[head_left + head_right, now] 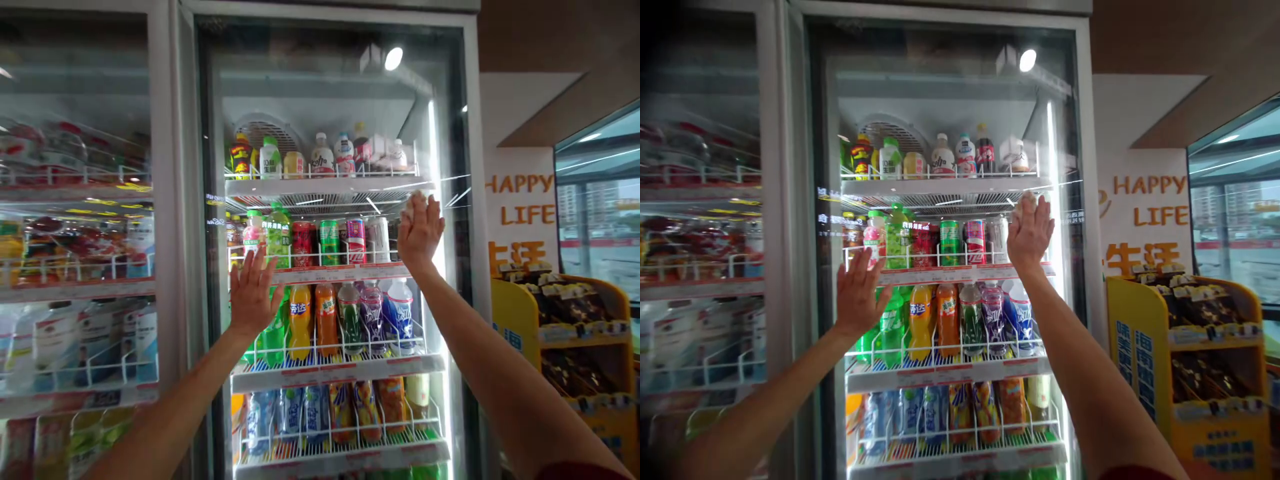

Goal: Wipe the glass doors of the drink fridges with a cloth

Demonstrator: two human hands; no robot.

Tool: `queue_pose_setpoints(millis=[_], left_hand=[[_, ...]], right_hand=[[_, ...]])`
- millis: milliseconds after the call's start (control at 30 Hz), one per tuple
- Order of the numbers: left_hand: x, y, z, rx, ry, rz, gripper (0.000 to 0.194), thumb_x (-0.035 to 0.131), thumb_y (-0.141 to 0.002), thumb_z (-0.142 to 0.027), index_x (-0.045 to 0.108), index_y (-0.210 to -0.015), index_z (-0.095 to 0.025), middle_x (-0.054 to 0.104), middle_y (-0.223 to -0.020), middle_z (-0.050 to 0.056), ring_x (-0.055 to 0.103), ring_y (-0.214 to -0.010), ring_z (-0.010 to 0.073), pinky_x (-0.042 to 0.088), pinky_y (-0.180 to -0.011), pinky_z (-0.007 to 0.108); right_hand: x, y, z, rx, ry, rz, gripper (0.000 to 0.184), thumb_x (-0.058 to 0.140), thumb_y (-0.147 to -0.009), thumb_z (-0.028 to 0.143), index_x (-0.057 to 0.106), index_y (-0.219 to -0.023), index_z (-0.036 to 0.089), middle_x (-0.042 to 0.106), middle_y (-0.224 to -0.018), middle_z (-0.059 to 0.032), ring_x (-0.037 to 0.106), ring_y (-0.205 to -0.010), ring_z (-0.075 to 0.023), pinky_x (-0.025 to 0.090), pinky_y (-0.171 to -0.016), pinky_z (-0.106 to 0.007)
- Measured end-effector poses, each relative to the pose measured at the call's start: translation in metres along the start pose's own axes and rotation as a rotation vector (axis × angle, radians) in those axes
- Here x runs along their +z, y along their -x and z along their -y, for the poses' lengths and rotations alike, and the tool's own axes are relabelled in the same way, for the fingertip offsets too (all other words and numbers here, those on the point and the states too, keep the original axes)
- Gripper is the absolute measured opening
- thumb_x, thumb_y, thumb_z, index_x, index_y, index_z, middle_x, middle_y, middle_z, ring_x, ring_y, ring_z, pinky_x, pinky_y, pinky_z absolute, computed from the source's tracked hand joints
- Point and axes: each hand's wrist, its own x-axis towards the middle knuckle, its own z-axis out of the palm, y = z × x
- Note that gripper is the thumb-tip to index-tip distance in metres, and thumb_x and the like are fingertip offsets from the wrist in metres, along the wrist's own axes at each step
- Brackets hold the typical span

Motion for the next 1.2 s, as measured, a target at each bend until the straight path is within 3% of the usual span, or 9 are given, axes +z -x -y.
queue_pose_setpoints(millis=[100,200,300,467,567,700,800,1033,1200], left_hand=[[-0.007,-0.014,0.024,-0.122,-0.016,-0.064,0.056,0.044,-0.086,-0.038,0.032,-0.138,-0.022,0.024,-0.148,0.008,0.018,-0.137,0.0258,0.011,-0.111,0.049],[-0.006,-0.022,0.036,-0.181,-0.007,-0.060,0.054,0.041,-0.088,-0.039,0.033,-0.138,-0.020,0.022,-0.149,0.007,0.017,-0.137,0.0265,0.010,-0.112,0.049],[-0.004,-0.022,0.036,-0.182,-0.004,-0.067,0.053,0.040,-0.088,-0.039,0.035,-0.137,-0.020,0.023,-0.148,0.008,0.017,-0.138,0.0258,0.009,-0.111,0.049],[-0.004,-0.020,0.034,-0.176,-0.011,-0.073,0.057,0.043,-0.086,-0.038,0.032,-0.139,-0.021,0.025,-0.147,0.009,0.017,-0.138,0.0253,0.011,-0.111,0.050],[-0.005,-0.021,0.035,-0.177,-0.032,-0.079,0.057,0.043,-0.086,-0.037,0.032,-0.139,-0.021,0.027,-0.147,0.010,0.018,-0.137,0.0254,0.012,-0.111,0.049],[-0.005,-0.021,0.035,-0.182,-0.026,-0.081,0.055,0.042,-0.087,-0.037,0.033,-0.138,-0.020,0.028,-0.146,0.010,0.020,-0.137,0.0259,0.012,-0.111,0.049],[-0.005,-0.020,0.035,-0.183,-0.021,-0.077,0.055,0.041,-0.087,-0.037,0.032,-0.138,-0.020,0.027,-0.147,0.010,0.019,-0.137,0.0261,0.011,-0.111,0.049],[-0.005,-0.020,0.034,-0.177,-0.062,-0.058,0.058,0.043,-0.086,-0.035,0.029,-0.140,-0.020,0.026,-0.147,0.010,0.019,-0.137,0.0256,0.012,-0.111,0.048],[-0.005,-0.020,0.035,-0.185,-0.049,-0.047,0.057,0.043,-0.086,-0.037,0.030,-0.139,-0.022,0.024,-0.148,0.009,0.018,-0.138,0.0254,0.012,-0.111,0.049]], right_hand=[[0.017,-0.001,0.040,0.009,-0.043,0.003,0.048,0.035,-0.087,0.029,0.043,-0.132,0.016,0.034,-0.143,-0.0111,0.025,-0.135,-0.0278,0.024,-0.108,-0.053],[0.025,0.029,0.097,-0.358,-0.086,0.160,0.045,0.038,-0.086,0.027,0.044,-0.131,0.025,0.036,-0.143,-0.0023,0.024,-0.136,-0.0218,0.023,-0.111,-0.045],[0.018,0.039,0.103,-0.586,-0.099,0.255,0.042,0.043,-0.085,0.028,0.047,-0.126,0.035,0.038,-0.142,0.0075,0.026,-0.135,-0.0148,0.024,-0.112,-0.036],[0.013,-0.019,0.043,-0.130,-0.052,0.043,0.049,0.028,-0.089,0.027,0.039,-0.133,0.010,0.033,-0.143,-0.0175,0.025,-0.134,-0.0309,0.021,-0.104,-0.060],[0.025,-0.022,0.070,-0.019,-0.057,0.032,0.048,0.033,-0.087,0.026,0.042,-0.132,0.012,0.034,-0.143,-0.0144,0.026,-0.134,-0.0295,0.023,-0.106,-0.055],[0.033,0.036,0.143,-0.556,-0.123,0.245,0.045,0.043,-0.084,0.026,0.045,-0.129,0.029,0.038,-0.142,0.0021,0.026,-0.135,-0.0189,0.023,-0.111,-0.041],[0.024,0.052,0.143,-0.907,-0.147,0.353,0.047,0.047,-0.083,0.026,0.042,-0.129,0.035,0.040,-0.141,0.0083,0.027,-0.134,-0.0124,0.023,-0.112,-0.034],[0.018,-0.007,0.068,-0.157,-0.023,0.051,0.047,0.029,-0.088,0.026,0.041,-0.133,0.018,0.036,-0.142,-0.0110,0.027,-0.134,-0.0289,0.025,-0.104,-0.057],[0.013,0.074,0.112,-0.619,-0.095,0.243,0.044,0.039,-0.087,0.024,0.044,-0.130,0.024,0.037,-0.143,-0.0032,0.024,-0.136,-0.0220,0.025,-0.110,-0.043]])
